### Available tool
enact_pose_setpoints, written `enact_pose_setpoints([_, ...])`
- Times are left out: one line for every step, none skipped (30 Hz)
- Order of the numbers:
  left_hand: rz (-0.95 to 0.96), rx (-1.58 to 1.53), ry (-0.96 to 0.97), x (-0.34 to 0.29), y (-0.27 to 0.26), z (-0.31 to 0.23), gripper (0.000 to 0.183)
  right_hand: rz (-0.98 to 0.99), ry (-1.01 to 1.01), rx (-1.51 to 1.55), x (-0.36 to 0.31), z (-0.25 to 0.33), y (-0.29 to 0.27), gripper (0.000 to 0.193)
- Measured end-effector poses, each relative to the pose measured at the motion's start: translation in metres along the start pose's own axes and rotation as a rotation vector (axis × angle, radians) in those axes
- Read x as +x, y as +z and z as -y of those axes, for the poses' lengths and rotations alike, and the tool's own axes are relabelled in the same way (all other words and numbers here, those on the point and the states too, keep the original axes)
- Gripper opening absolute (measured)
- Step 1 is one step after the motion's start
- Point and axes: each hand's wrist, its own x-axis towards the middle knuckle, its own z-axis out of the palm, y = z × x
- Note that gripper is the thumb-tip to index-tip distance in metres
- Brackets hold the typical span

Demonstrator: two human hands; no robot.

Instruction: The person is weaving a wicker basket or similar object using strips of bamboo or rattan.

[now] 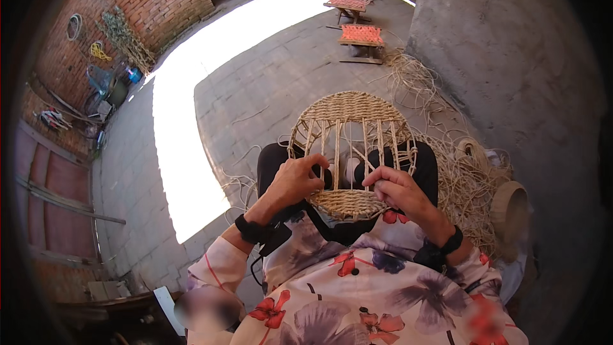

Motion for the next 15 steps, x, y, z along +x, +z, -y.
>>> enact_pose_setpoints([-0.037, 0.068, -0.027, 0.0, 0.005, -0.001, 0.032, -0.031, -0.011, -0.015, -0.001, -0.002, 0.0, 0.03])
enact_pose_setpoints([-0.074, 0.136, -0.053, 0.0, 0.009, -0.003, 0.032, -0.035, -0.014, -0.012, -0.003, -0.003, 0.0, 0.03])
enact_pose_setpoints([-0.072, 0.141, -0.052, 0.0, 0.013, -0.006, 0.032, -0.055, -0.078, -0.031, -0.005, -0.003, 0.002, 0.035])
enact_pose_setpoints([-0.101, 0.198, -0.081, -0.001, 0.017, -0.008, 0.033, -0.077, -0.143, -0.051, -0.006, -0.004, 0.003, 0.04])
enact_pose_setpoints([-0.129, 0.255, -0.11, -0.001, 0.02, -0.01, 0.034, -0.079, -0.146, -0.046, -0.007, -0.006, 0.005, 0.04])
enact_pose_setpoints([-0.129, 0.26, -0.11, -0.002, 0.024, -0.012, 0.034, -0.097, -0.188, -0.074, -0.008, -0.007, 0.006, 0.044])
enact_pose_setpoints([-0.158, 0.32, -0.083, -0.002, 0.028, -0.013, 0.035, -0.115, -0.23, -0.102, -0.007, -0.009, 0.007, 0.049])
enact_pose_setpoints([-0.188, 0.381, -0.056, -0.002, 0.032, -0.012, 0.036, -0.116, -0.234, -0.098, -0.006, -0.012, 0.006, 0.049])
enact_pose_setpoints([-0.189, 0.387, -0.057, -0.002, 0.038, -0.008, 0.036, -0.111, -0.232, -0.136, -0.003, -0.015, 0.005, 0.049])
enact_pose_setpoints([-0.232, 0.428, 0.018, -0.001, 0.044, -0.003, 0.036, -0.104, -0.23, -0.173, -0.001, -0.016, 0.005, 0.048])
enact_pose_setpoints([-0.275, 0.469, 0.093, -0.001, 0.047, 0.002, 0.035, -0.102, -0.235, -0.17, -0.002, -0.015, 0.004, 0.048])
enact_pose_setpoints([-0.16, 0.389, -0.019, -0.004, 0.035, -0.009, 0.037, -0.118, -0.2, -0.161, -0.004, -0.013, 0.004, 0.048])
enact_pose_setpoints([-0.157, 0.393, -0.017, -0.003, 0.03, -0.002, 0.037, -0.133, -0.164, -0.152, -0.005, -0.013, 0.003, 0.049])
enact_pose_setpoints([-0.123, 0.074, -0.067, -0.002, 0.026, 0.01, 0.037, -0.136, -0.165, -0.148, -0.005, -0.012, 0.002, 0.049])
enact_pose_setpoints([-0.088, -0.245, -0.119, -0.002, 0.02, 0.012, 0.037, -0.127, -0.136, -0.109, -0.004, -0.012, -0.001, 0.047])
